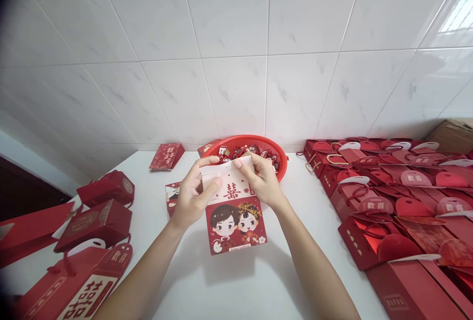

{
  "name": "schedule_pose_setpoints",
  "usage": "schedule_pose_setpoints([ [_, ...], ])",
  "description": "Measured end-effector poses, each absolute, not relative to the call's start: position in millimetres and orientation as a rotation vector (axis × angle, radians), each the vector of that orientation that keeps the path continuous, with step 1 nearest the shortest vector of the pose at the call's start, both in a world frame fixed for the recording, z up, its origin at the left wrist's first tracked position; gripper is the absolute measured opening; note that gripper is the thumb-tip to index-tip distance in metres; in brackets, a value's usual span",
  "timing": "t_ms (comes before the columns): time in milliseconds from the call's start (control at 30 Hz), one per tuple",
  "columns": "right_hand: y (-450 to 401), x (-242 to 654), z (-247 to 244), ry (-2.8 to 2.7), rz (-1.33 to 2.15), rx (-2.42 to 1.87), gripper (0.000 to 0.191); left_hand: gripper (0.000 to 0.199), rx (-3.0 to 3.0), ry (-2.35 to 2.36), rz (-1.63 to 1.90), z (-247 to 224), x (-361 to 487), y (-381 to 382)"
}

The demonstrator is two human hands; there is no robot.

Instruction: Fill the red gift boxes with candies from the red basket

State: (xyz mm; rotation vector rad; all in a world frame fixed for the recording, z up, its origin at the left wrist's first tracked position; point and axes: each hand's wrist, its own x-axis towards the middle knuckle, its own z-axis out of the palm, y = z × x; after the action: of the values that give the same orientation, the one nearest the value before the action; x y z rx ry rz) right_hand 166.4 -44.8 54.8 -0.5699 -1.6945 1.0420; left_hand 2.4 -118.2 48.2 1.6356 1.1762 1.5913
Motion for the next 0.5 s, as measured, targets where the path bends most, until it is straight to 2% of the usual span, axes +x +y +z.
schedule_pose_setpoints([
  [167, -50, 158, 52, -1.633, 0.965, -0.592, 0.048, 0.039, 1.661, 1.228, 1.679, 46, 10, -118],
  [500, -55, 154, 53, -1.559, 0.931, -0.634, 0.049, 0.036, 1.623, 1.143, 1.621, 43, 10, -117],
])
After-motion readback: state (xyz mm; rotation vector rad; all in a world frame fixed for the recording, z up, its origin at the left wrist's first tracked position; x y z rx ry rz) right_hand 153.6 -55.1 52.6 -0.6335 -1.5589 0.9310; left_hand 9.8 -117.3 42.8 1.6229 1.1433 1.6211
